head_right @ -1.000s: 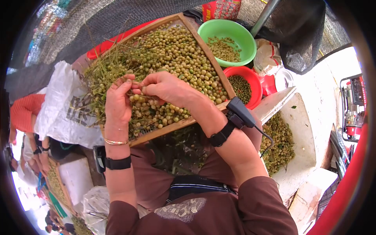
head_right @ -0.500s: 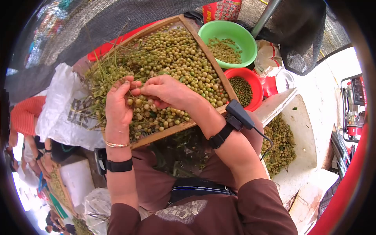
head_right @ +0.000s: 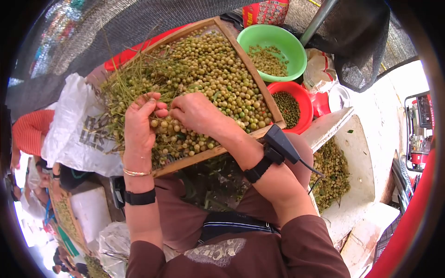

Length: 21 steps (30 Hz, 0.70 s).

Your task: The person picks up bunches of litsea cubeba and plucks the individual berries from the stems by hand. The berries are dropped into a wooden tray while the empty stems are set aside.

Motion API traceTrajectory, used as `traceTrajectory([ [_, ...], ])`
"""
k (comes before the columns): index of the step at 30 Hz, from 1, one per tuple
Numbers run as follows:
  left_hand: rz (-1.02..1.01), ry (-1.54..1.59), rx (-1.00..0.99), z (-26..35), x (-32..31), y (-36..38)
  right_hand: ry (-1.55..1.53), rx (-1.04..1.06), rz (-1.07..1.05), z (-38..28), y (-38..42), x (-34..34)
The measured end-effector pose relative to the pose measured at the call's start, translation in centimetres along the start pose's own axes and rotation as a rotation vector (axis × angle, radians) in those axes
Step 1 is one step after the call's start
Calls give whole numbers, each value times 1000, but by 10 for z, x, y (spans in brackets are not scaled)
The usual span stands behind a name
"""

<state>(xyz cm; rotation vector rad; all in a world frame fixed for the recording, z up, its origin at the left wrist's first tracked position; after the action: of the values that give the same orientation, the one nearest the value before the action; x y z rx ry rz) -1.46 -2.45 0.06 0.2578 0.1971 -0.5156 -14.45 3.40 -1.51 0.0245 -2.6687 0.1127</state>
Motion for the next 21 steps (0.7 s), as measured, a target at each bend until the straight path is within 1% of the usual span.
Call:
traceTrajectory([
  [2,10,5,10,-1,-2,0,56,26,42,6,-2,-3],
  [4,30,31,13,0,-4,0,203,115,93,9,-3,-6],
  [5,29,33,15,0,-5,1,204,112,93,11,-2,-6],
  [7,61,58,2,6,0,2,360,-14,37,15,-1,-6],
  [8,61,57,3,12,3,3,358,-14,37,20,-1,-5],
  [10,116,92,-84,28,15,4,359,-101,26,32,-2,-2],
  [11,109,121,-123,30,23,3,361,-99,24,34,-4,-1],
  [13,150,164,-127,31,27,3,274,187,257,17,-5,7],
  [16,188,215,-108,29,33,3,250,205,253,1,-4,12],
  [17,182,222,-106,28,34,1,96,118,83,-5,-3,14],
  [18,178,231,-103,26,34,1,99,122,75,-10,-1,13],
  [20,178,242,-98,26,31,2,-565,-18,-45,-11,2,2],
  [21,180,223,-98,26,28,2,-569,53,-4,-16,2,-1],
])
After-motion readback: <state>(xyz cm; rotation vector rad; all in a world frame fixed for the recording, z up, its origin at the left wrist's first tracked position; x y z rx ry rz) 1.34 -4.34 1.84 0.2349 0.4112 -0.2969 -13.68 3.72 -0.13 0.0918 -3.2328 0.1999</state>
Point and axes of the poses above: each hand's wrist, its own y-axis away from the middle knuckle, its own x-axis out of the back of the hand, z = x × y, the point moved 3 cm from there along -y, towards the middle knuckle, and after that the axes turned 7 degrees about -z, right-handed, at the moved point
